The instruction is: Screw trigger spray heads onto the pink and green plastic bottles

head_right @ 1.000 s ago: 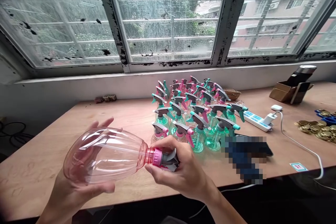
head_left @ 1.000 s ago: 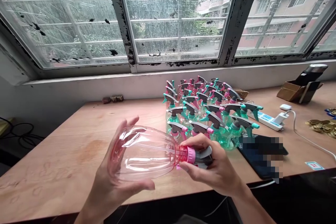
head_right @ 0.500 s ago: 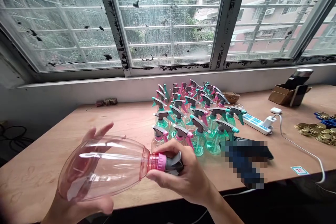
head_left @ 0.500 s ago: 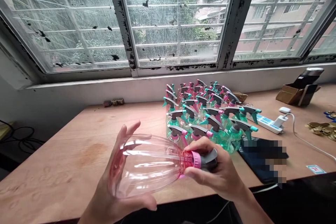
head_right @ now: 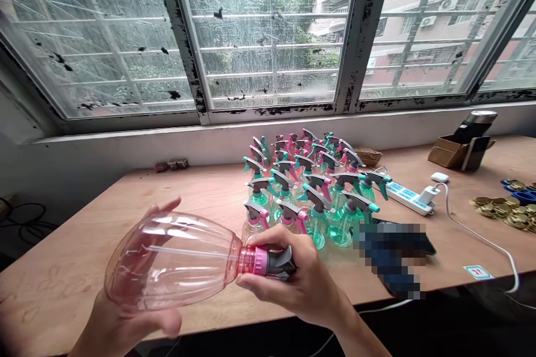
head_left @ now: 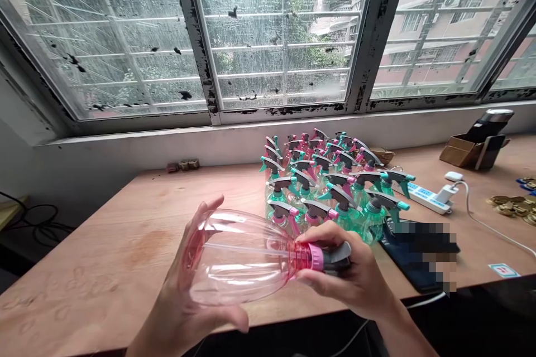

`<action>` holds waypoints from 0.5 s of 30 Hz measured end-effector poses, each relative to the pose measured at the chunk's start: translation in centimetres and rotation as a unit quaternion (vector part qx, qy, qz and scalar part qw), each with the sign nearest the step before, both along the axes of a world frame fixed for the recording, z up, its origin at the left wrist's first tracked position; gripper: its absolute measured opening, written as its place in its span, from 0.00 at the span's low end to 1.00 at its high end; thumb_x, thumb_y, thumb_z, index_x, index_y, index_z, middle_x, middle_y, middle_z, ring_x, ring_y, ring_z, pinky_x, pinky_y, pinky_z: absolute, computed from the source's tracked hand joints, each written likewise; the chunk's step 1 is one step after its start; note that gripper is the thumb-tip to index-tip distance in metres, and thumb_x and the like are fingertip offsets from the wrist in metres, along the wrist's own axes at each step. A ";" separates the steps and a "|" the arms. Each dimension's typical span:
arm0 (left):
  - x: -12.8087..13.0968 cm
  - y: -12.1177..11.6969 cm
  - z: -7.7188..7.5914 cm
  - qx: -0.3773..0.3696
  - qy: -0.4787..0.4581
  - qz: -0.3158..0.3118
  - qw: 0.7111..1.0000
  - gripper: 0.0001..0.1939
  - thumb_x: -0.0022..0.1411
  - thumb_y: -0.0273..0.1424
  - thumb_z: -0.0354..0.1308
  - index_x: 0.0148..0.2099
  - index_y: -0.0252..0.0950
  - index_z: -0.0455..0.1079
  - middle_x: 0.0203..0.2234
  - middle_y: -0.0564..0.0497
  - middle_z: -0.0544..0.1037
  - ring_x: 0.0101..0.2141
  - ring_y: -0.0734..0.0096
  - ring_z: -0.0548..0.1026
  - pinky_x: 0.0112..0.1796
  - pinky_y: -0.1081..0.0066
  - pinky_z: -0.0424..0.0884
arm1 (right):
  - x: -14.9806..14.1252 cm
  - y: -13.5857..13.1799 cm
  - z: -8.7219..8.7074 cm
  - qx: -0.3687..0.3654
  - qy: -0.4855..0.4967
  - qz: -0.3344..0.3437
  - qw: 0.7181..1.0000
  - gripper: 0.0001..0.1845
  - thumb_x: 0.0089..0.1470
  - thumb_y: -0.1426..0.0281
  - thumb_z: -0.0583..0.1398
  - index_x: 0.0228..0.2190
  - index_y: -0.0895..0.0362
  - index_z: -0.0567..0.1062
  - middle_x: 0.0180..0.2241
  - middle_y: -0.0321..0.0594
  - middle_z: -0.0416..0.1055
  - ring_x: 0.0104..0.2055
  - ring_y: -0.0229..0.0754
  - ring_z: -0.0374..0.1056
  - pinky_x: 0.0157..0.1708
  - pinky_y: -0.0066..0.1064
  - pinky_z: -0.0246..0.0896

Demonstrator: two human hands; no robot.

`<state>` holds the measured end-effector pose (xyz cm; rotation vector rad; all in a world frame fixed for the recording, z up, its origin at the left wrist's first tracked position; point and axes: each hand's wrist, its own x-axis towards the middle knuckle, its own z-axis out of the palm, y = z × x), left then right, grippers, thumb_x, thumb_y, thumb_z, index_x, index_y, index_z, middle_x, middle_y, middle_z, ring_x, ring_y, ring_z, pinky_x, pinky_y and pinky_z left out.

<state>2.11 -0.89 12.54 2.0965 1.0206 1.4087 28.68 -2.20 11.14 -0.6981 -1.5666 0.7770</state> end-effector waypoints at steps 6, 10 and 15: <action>0.0 0.7 -1.3 0.023 -0.042 -0.011 0.999 0.46 0.65 0.40 0.69 0.74 0.68 0.47 0.71 0.49 0.62 0.67 0.41 0.67 0.58 0.40 0.74 | -0.1 0.1 -0.5 -0.147 0.107 0.090 0.979 0.13 0.55 0.64 0.73 0.38 0.54 0.78 0.27 0.33 0.75 0.23 0.39 0.73 0.20 0.26 0.72; 0.3 0.4 -1.2 0.050 -0.045 -0.009 0.998 0.56 0.55 0.47 0.74 0.75 0.69 0.42 0.72 0.49 0.61 0.66 0.39 0.68 0.58 0.40 0.74 | -0.2 0.0 -0.1 -0.093 0.074 0.069 0.991 0.14 0.53 0.67 0.75 0.39 0.52 0.78 0.26 0.32 0.75 0.23 0.36 0.68 0.22 0.24 0.67; 0.7 -0.6 0.5 0.043 -0.044 0.002 0.998 0.61 0.42 0.55 0.77 0.75 0.60 0.52 0.72 0.47 0.60 0.67 0.35 0.64 0.63 0.43 0.69 | -0.3 -0.2 0.3 -0.034 0.050 0.035 0.998 0.16 0.49 0.70 0.76 0.39 0.53 0.80 0.26 0.30 0.74 0.25 0.34 0.64 0.24 0.23 0.62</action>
